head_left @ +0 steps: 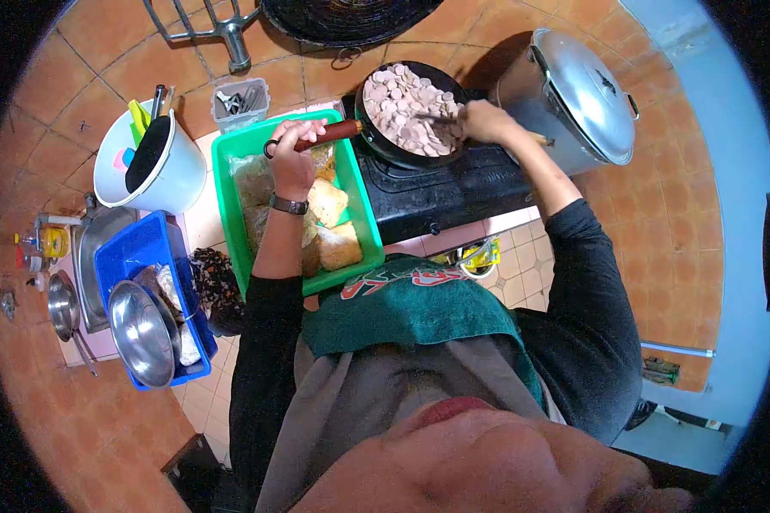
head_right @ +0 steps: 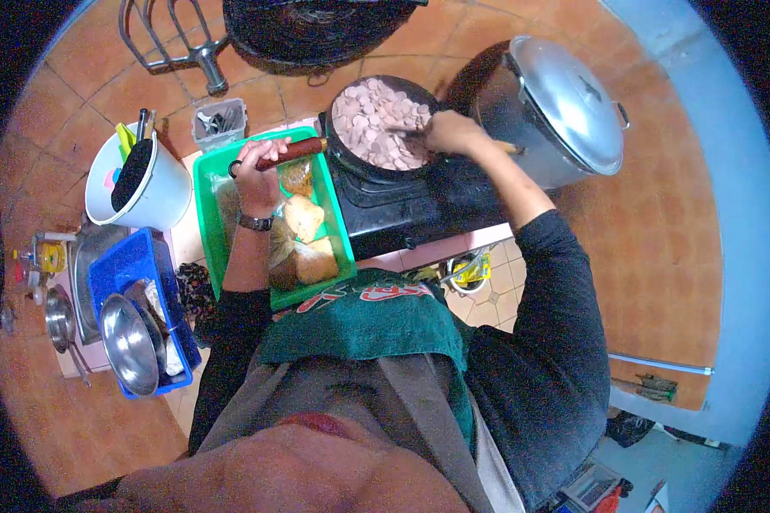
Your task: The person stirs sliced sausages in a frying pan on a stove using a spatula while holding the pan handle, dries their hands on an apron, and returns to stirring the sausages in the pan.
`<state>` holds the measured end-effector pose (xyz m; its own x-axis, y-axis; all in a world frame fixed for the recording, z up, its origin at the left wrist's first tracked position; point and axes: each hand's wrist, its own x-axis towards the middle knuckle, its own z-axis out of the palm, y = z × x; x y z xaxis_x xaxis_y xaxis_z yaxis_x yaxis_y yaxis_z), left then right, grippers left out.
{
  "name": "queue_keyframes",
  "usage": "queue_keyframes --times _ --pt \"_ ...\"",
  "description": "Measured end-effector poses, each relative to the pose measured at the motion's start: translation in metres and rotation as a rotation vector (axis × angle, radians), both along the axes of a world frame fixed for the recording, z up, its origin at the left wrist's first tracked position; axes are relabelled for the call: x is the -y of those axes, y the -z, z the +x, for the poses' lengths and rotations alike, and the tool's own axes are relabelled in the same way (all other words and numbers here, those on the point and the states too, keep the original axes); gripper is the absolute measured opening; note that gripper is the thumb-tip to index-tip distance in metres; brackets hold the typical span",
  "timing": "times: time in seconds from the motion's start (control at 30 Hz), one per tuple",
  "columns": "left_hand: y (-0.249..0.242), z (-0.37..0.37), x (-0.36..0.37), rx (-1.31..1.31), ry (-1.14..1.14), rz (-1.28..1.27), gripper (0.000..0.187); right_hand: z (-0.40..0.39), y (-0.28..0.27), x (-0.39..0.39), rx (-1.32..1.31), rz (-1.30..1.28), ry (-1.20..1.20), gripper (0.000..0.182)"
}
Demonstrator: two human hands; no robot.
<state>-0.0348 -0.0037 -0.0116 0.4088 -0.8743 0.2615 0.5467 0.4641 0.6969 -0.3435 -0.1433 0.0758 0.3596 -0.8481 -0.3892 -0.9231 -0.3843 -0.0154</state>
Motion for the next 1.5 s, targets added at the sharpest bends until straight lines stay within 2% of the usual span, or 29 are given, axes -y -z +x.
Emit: queue_keyframes --times 0.07,0.13,0.2,0.23,0.3,0.33,0.4,0.47,0.57,0.67,0.73,0.8,0.87,0.93,1.0,1.03,1.07,1.1,1.13,1.17,1.2,1.27,1.33,1.4,1.43,1.5 --pt "0.006 0.002 0.003 -0.006 -0.001 -0.026 0.013 0.001 -0.002 0.027 0.069 -0.150 0.042 0.036" --pt "0.010 0.001 0.005 -0.007 0.006 -0.054 0.013 0.019 -0.005 0.045 0.073 -0.163 0.063 0.034" --pt "0.011 0.000 0.005 0.201 -0.113 -0.058 0.012 0.039 0.008 0.056 0.078 -0.177 0.079 0.032" --pt "0.009 0.000 0.006 0.205 -0.120 -0.057 0.012 0.050 0.026 0.059 0.074 -0.176 0.070 0.031" --pt "0.004 0.003 0.004 -0.079 0.072 -0.056 0.013 0.065 0.039 0.051 0.088 -0.162 -0.010 0.033" --pt "0.004 0.004 0.004 -0.079 0.066 -0.051 0.013 0.066 0.042 0.035 0.101 -0.148 -0.079 0.038" --pt "0.006 0.003 0.005 -0.110 0.074 -0.059 0.013 0.067 0.029 -0.001 -0.018 -0.187 -0.136 0.031" --pt "0.003 0.001 0.003 -0.101 0.068 -0.042 0.013 0.040 0.056 -0.001 0.124 -0.167 -0.319 0.027" --pt "0.004 -0.003 0.003 -0.113 0.064 -0.019 0.014 0.020 0.045 -0.015 -0.009 -0.150 -0.289 0.032" --pt "0.008 -0.005 0.003 -0.136 0.082 -0.017 0.016 0.007 0.008 -0.010 -0.159 -0.137 -0.219 0.030" --pt "0.007 -0.008 0.003 -0.139 0.099 -0.024 0.017 -0.004 -0.007 0.008 -0.206 -0.279 -0.261 0.026" --pt "0.006 -0.011 0.000 -0.164 0.102 -0.032 0.017 -0.022 0.009 0.046 -0.191 -0.542 -0.404 0.020" --pt "0.009 -0.012 -0.002 -0.146 0.104 -0.049 0.017 -0.030 0.013 0.065 -0.144 -0.793 -0.661 0.014" --pt "0.010 -0.015 -0.005 -0.129 0.098 -0.070 0.017 -0.037 0.021 0.067 -0.163 -0.835 -0.703 0.016" --pt "0.004 -0.024 -0.015 -0.079 -0.014 -0.038 0.014 -0.030 0.022 0.044 -0.416 -0.498 -0.480 0.016" --pt "0.002 -0.029 -0.019 -0.081 -0.013 -0.035 0.014 -0.027 0.016 0.034 -0.427 -0.323 -0.428 0.018" --pt "0.001 -0.034 -0.023 0.040 -0.092 -0.047 0.014 -0.026 0.009 0.023 -0.429 -0.319 -0.426 0.018" --pt "0.001 -0.037 -0.025 0.162 -0.170 -0.058 0.015 -0.026 0.003 0.013 -0.390 -0.224 -0.401 0.019" --pt "0.004 -0.038 -0.027 0.162 -0.165 -0.057 0.015 -0.026 0.001 0.005 -0.348 -0.131 -0.374 0.019" --pt "0.008 -0.040 -0.029 0.289 -0.216 -0.058 0.011 -0.024 0.000 -0.001 -0.365 -0.066 -0.308 0.024" --pt "0.011 -0.040 -0.030 0.418 -0.267 -0.059 0.016 -0.022 -0.001 -0.009 -0.365 -0.067 -0.308 0.024" --pt "0.013 -0.042 -0.032 0.522 -0.317 -0.156 0.017 -0.015 -0.008 -0.021 -0.055 0.202 -0.197 0.027" --pt "0.012 -0.046 -0.033 0.625 -0.366 -0.249 0.017 -0.016 0.028 -0.016 0.015 0.142 -0.148 0.027" --pt "0.015 -0.047 -0.034 0.079 -0.071 -0.179 0.017 0.005 0.015 -0.030 0.093 0.182 -0.136 0.027" --pt "0.017 -0.048 -0.035 0.079 -0.073 -0.178 0.017 0.007 0.035 -0.025 0.157 0.137 -0.131 0.027" --pt "0.018 -0.050 -0.036 0.313 -0.209 -0.142 0.014 0.018 0.052 -0.024 0.230 0.057 -0.138 0.030"
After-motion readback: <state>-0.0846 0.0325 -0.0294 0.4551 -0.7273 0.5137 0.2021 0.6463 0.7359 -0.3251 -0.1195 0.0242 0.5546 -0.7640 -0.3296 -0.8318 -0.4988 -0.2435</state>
